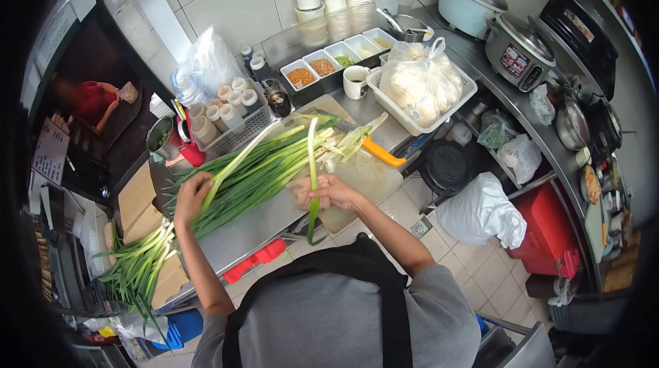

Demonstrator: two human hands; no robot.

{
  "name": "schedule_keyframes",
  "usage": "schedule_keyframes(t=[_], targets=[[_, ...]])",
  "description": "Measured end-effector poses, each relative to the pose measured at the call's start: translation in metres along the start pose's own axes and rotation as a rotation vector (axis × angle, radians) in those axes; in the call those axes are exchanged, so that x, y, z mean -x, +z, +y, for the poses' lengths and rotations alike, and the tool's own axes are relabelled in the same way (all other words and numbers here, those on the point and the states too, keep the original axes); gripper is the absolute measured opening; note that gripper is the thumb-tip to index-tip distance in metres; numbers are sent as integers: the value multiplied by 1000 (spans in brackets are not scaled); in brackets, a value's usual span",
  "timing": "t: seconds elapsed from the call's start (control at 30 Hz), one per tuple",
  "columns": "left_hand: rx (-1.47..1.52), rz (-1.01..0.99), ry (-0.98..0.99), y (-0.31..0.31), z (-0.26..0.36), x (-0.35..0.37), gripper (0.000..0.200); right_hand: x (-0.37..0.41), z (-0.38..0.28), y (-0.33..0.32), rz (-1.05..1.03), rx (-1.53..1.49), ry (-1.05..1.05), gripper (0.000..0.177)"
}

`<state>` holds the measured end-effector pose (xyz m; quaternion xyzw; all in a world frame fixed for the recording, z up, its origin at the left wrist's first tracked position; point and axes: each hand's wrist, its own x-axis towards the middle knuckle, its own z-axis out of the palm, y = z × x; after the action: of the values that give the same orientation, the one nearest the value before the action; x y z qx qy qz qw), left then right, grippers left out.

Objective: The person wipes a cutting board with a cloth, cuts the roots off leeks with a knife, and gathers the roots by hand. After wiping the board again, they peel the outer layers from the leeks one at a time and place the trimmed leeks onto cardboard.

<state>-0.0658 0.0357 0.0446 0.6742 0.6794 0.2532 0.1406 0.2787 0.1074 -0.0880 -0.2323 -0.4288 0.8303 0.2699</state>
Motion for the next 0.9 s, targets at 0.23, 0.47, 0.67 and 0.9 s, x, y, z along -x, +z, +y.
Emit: schedule_keyframes(t=[0.23,0.47,0.67,0.9], targets=[[664,-320,43,86,11,-2,15,-26,-5,46,183,-582,-234,30],[1054,-476,-110,118,55,-7,24,-38,4,69,320,-421,-411,25],[896,-414,-148,110,47,3,42,-38,0,47,319,-480,-332,22],[1021,-420,-233,58,25,31,39,-13,-38,28,152,-827,-341,35]])
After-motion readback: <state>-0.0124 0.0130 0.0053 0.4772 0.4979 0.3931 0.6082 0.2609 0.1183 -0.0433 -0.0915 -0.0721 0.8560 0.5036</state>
